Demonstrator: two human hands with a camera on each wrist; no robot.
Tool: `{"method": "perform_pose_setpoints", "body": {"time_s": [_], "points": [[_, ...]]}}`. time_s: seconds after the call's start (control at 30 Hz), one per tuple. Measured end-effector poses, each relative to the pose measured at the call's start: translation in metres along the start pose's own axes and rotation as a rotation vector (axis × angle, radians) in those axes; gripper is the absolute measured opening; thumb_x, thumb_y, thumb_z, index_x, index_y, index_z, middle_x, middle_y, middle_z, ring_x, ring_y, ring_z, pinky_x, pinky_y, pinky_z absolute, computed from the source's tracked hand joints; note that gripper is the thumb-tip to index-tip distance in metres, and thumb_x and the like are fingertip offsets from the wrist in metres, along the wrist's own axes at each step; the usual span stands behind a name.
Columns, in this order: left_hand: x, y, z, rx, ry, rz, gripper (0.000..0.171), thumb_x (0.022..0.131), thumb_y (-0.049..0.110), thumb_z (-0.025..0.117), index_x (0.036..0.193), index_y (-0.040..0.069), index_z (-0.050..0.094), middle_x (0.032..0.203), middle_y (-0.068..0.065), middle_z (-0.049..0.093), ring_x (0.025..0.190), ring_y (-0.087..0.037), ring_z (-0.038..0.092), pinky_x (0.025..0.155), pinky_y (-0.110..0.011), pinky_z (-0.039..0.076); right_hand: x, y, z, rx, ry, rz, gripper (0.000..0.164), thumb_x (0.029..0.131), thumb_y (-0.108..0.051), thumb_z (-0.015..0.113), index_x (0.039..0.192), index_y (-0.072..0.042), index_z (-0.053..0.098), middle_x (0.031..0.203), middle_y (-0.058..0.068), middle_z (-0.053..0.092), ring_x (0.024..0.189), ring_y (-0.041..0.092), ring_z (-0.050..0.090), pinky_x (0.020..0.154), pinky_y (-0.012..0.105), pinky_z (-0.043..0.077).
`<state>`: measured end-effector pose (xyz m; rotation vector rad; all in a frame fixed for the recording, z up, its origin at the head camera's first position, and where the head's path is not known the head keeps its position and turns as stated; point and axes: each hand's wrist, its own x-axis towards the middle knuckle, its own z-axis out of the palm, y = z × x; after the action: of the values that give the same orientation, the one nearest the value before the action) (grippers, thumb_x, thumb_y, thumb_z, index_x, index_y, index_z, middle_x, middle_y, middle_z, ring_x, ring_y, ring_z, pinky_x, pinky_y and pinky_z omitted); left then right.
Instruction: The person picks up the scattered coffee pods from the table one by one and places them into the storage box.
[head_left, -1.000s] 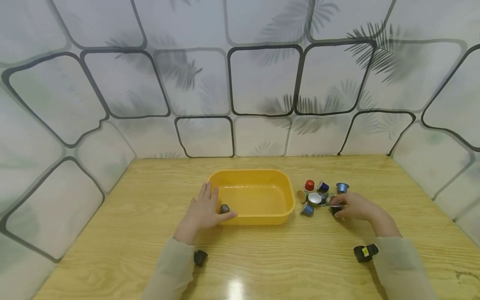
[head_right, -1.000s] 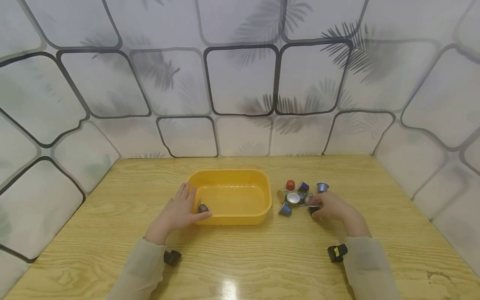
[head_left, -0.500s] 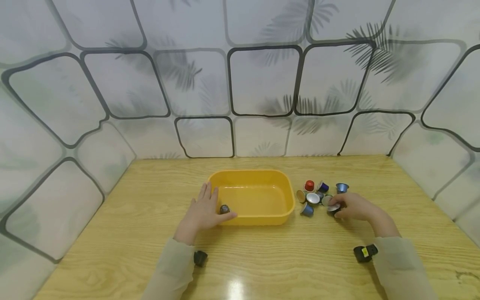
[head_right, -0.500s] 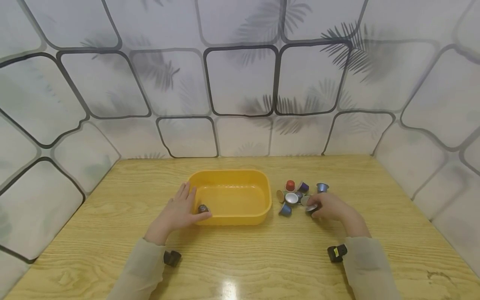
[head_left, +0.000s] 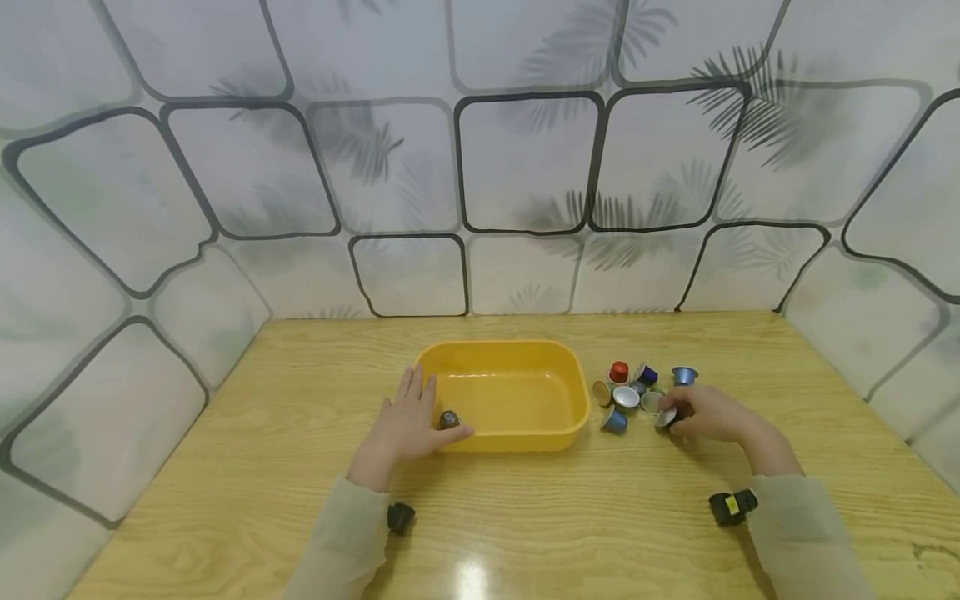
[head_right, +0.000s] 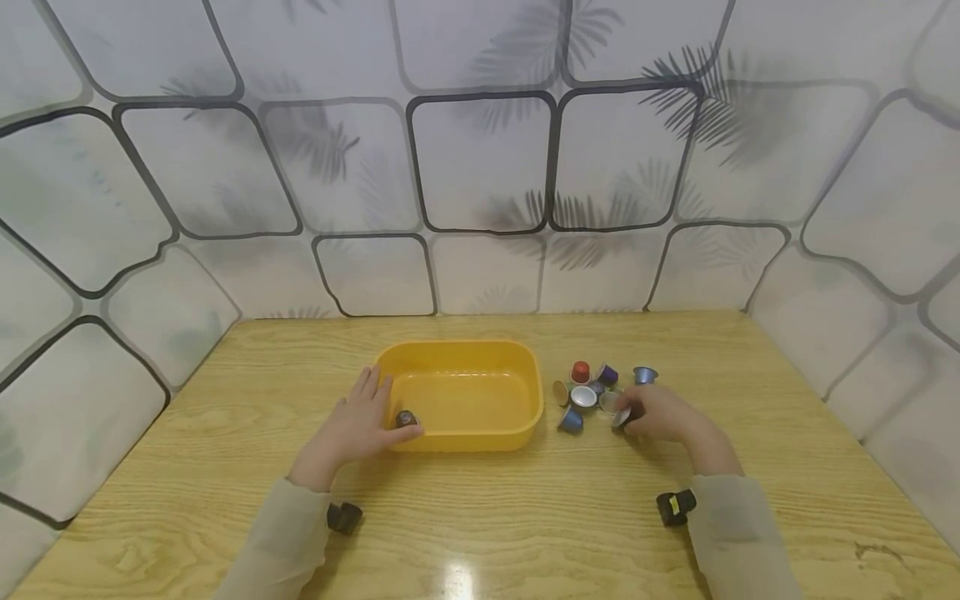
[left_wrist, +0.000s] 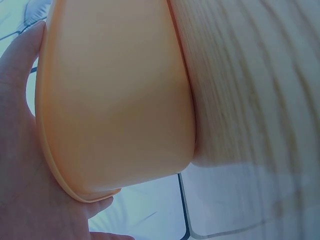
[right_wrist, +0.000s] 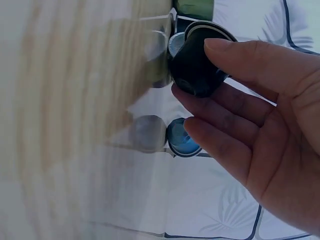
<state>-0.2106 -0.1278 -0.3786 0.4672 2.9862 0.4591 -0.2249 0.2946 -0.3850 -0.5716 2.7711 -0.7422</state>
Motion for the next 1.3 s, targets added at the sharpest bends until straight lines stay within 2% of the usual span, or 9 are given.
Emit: {"method": "perform_pose_setpoints", "body": {"time_s": [0.2,0.43,0.6,0.83,1.1,1.3], "points": [[0.0,0.001,0.0,0.008,0.004,-0.002,0.105,0.072,0.073,0.042,0.14,-0.001,0.016,0.145,-0.02,-0.001,0.132,-0.031,-0.005,0.096,-0.06,0.015,-0.002,-0.005,-0.006,0.0,0.056,-0.034,0.026,0.076,-0.007,0.066,0.1,0.002,0.059,0.088,0.004,0.059,0.08,0.018,0.054,0.065,0.032,0.045],[-0.001,0.002,0.0,-0.004,0.016,0.011,0.105,0.072,0.073,0.043,0.139,-0.003,0.017,0.144,-0.022,0.001,0.132,-0.032,-0.004,0.096,-0.06,0.015,-0.005,-0.013,-0.013,-0.023,0.162,-0.073,0.036,0.077,-0.005,0.066,0.108,0.01,0.054,0.097,0.017,0.06,0.089,0.032,0.057,0.072,0.041,0.047],[-0.001,0.002,0.001,-0.005,0.012,0.004,0.105,0.072,0.073,0.043,0.139,-0.003,0.017,0.144,-0.021,0.001,0.132,-0.031,-0.004,0.096,-0.06,0.015,-0.008,-0.02,-0.015,-0.013,0.208,-0.078,0.037,0.078,-0.005,0.065,0.11,0.009,0.053,0.102,0.02,0.058,0.094,0.036,0.056,0.076,0.044,0.046],[-0.001,0.001,0.001,-0.011,0.01,0.0,0.105,0.072,0.073,0.043,0.14,-0.002,0.016,0.144,-0.021,-0.001,0.132,-0.031,-0.005,0.096,-0.06,0.014,-0.009,-0.027,-0.016,-0.012,0.227,-0.081,0.038,0.078,-0.004,0.065,0.111,0.01,0.053,0.103,0.022,0.058,0.094,0.036,0.056,0.076,0.045,0.046],[-0.001,-0.003,0.002,-0.022,0.012,-0.003,0.108,0.07,0.076,0.04,0.14,-0.001,0.015,0.144,-0.02,-0.003,0.132,-0.03,-0.006,0.096,-0.06,0.013,0.001,-0.034,-0.012,0.009,0.246,-0.114,0.033,0.079,-0.004,0.064,0.109,0.007,0.055,0.105,0.02,0.058,0.097,0.036,0.054,0.08,0.046,0.044],[0.001,-0.003,0.004,-0.013,0.01,-0.001,0.107,0.07,0.076,0.04,0.14,-0.001,0.015,0.144,-0.02,-0.003,0.132,-0.03,-0.007,0.096,-0.06,0.014,0.012,-0.041,-0.005,-0.011,0.234,-0.152,0.036,0.078,-0.003,0.065,0.111,0.007,0.054,0.104,0.018,0.059,0.097,0.033,0.055,0.079,0.044,0.045]]}}
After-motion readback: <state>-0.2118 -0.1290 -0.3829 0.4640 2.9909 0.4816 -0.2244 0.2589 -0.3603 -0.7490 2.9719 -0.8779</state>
